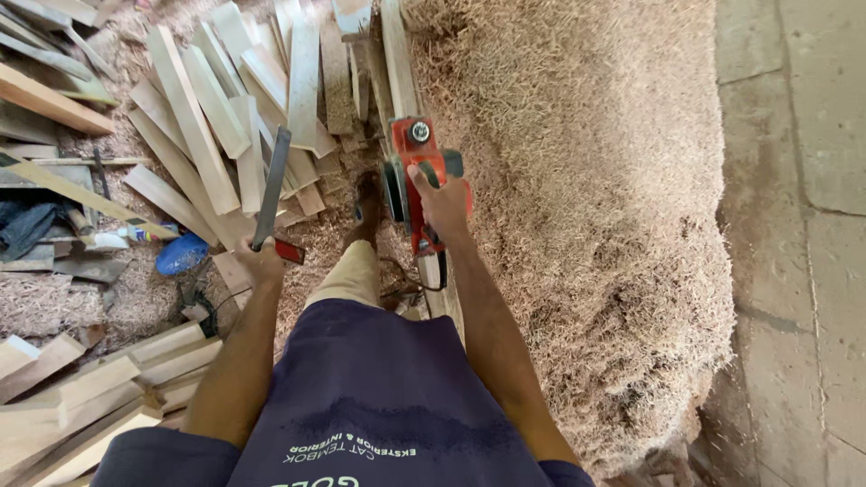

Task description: The person sands long wooden planks laid on the floor using a red electric orbital sander, steadying each plank with a foot and hand. They reposition planks, use a hand plane on one board, and continue sanding multiple boards one at a time.

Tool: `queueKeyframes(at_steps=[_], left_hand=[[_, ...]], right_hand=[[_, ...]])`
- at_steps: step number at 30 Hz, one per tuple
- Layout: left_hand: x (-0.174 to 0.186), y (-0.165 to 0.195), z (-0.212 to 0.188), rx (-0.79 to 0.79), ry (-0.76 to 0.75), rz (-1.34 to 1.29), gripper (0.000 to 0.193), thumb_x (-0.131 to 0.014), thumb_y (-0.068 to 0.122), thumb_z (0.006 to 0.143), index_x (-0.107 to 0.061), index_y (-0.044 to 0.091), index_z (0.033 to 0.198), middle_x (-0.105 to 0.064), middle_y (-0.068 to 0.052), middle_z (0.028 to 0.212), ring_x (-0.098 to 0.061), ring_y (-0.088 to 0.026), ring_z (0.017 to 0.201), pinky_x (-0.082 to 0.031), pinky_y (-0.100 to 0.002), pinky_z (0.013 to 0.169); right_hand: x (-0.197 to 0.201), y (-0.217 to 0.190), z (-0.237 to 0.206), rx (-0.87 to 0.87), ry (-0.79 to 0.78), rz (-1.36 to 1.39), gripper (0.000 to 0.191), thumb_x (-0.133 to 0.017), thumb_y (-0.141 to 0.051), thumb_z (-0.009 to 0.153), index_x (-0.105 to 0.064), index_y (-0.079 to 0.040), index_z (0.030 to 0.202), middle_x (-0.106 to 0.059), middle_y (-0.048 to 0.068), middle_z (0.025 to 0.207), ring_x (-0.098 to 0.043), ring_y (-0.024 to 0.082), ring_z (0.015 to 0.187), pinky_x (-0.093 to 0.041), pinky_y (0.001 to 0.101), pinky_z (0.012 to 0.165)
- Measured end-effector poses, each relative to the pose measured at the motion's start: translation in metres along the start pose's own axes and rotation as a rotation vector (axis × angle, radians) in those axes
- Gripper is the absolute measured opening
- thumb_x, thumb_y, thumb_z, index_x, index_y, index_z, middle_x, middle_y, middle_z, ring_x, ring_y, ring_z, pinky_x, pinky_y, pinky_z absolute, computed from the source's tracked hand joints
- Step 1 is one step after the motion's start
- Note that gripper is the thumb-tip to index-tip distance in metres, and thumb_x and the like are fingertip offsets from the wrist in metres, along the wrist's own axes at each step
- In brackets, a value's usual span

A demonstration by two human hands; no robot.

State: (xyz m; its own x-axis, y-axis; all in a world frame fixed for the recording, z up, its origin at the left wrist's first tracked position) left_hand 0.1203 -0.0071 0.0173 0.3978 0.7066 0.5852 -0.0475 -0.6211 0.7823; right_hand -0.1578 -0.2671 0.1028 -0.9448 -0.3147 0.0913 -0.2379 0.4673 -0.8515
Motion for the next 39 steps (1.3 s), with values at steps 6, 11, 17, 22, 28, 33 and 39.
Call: queueKeyframes(at_steps=[6, 11, 17, 22, 28, 33, 39], left_hand=[[-0.013, -0.010, 0.021, 0.129, -0.083, 0.115, 0.018, -0.070, 0.005, 0.092, -0.056, 0.000, 0.102, -0.055, -0.010, 0.097, -0.057, -0.021, 0.085, -0.048, -0.040, 0.076], [-0.018, -0.012, 0.042, 0.112, -0.061, 0.008, 0.016, -0.066, 0.002, 0.091, -0.055, -0.001, 0.102, -0.056, -0.008, 0.095, -0.058, -0.018, 0.085, -0.048, -0.036, 0.072], [-0.021, -0.012, 0.069, 0.081, -0.037, 0.089, 0.017, -0.070, 0.007, 0.095, -0.057, -0.001, 0.099, -0.059, -0.008, 0.087, -0.058, -0.019, 0.081, -0.047, -0.037, 0.072], [-0.021, -0.007, 0.091, 0.048, -0.027, 0.135, 0.019, -0.075, 0.010, 0.092, -0.060, -0.001, 0.098, -0.062, -0.009, 0.088, -0.059, -0.020, 0.080, -0.049, -0.039, 0.074], [-0.010, -0.007, 0.098, -0.052, 0.041, 0.350, 0.019, -0.081, 0.006, 0.086, -0.065, 0.000, 0.092, -0.063, -0.015, 0.088, -0.061, -0.026, 0.078, -0.049, -0.043, 0.072], [-0.006, -0.026, 0.097, 0.013, 0.025, 0.291, 0.019, -0.078, 0.007, 0.088, -0.062, -0.001, 0.095, -0.063, -0.012, 0.084, -0.061, -0.025, 0.076, -0.049, -0.041, 0.073], [-0.007, -0.038, 0.095, 0.123, -0.011, 0.295, 0.017, -0.075, 0.009, 0.091, -0.062, 0.000, 0.097, -0.063, -0.010, 0.085, -0.061, -0.023, 0.077, -0.049, -0.041, 0.071]], right_hand=[[-0.014, -0.025, 0.037, -0.005, -0.003, -0.042, 0.043, -0.079, -0.044, 0.089, -0.058, -0.012, 0.069, -0.048, -0.005, 0.049, -0.042, 0.007, 0.036, -0.034, 0.0299, 0.032], [-0.027, -0.049, 0.070, -0.009, -0.018, 0.031, 0.043, -0.081, -0.043, 0.088, -0.056, -0.012, 0.070, -0.044, -0.006, 0.052, -0.038, 0.006, 0.038, -0.029, 0.0304, 0.033], [-0.045, -0.071, 0.118, -0.047, -0.007, 0.045, 0.044, -0.082, -0.044, 0.086, -0.057, -0.011, 0.071, -0.046, -0.005, 0.053, -0.040, 0.007, 0.038, -0.031, 0.0306, 0.034], [-0.058, -0.093, 0.157, -0.035, -0.001, 0.007, 0.044, -0.083, -0.045, 0.084, -0.058, -0.011, 0.072, -0.048, -0.004, 0.052, -0.042, 0.008, 0.037, -0.034, 0.0305, 0.033], [-0.075, -0.123, 0.195, 0.073, -0.014, -0.027, 0.041, -0.083, -0.044, 0.083, -0.063, -0.010, 0.072, -0.049, -0.004, 0.052, -0.043, 0.008, 0.037, -0.035, 0.0301, 0.033], [-0.082, -0.137, 0.224, 0.084, 0.001, -0.134, 0.046, -0.084, -0.046, 0.083, -0.060, -0.010, 0.067, -0.051, -0.004, 0.051, -0.047, 0.007, 0.037, -0.038, 0.0297, 0.033], [-0.092, -0.151, 0.249, 0.152, -0.028, -0.121, 0.051, -0.086, -0.045, 0.084, -0.054, -0.010, 0.065, -0.049, -0.005, 0.051, -0.045, 0.007, 0.037, -0.036, 0.0298, 0.032]])
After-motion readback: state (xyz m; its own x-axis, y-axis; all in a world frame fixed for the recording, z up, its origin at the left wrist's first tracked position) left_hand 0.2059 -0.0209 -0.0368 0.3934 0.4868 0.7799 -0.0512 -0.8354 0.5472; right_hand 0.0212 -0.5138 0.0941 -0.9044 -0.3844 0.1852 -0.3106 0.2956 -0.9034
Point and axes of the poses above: each hand's wrist, its own z-axis towards the middle knuckle, its own x-axis out of the back of the hand, y = z × x, the point moved 4 cm from there along z, towards the middle knuckle
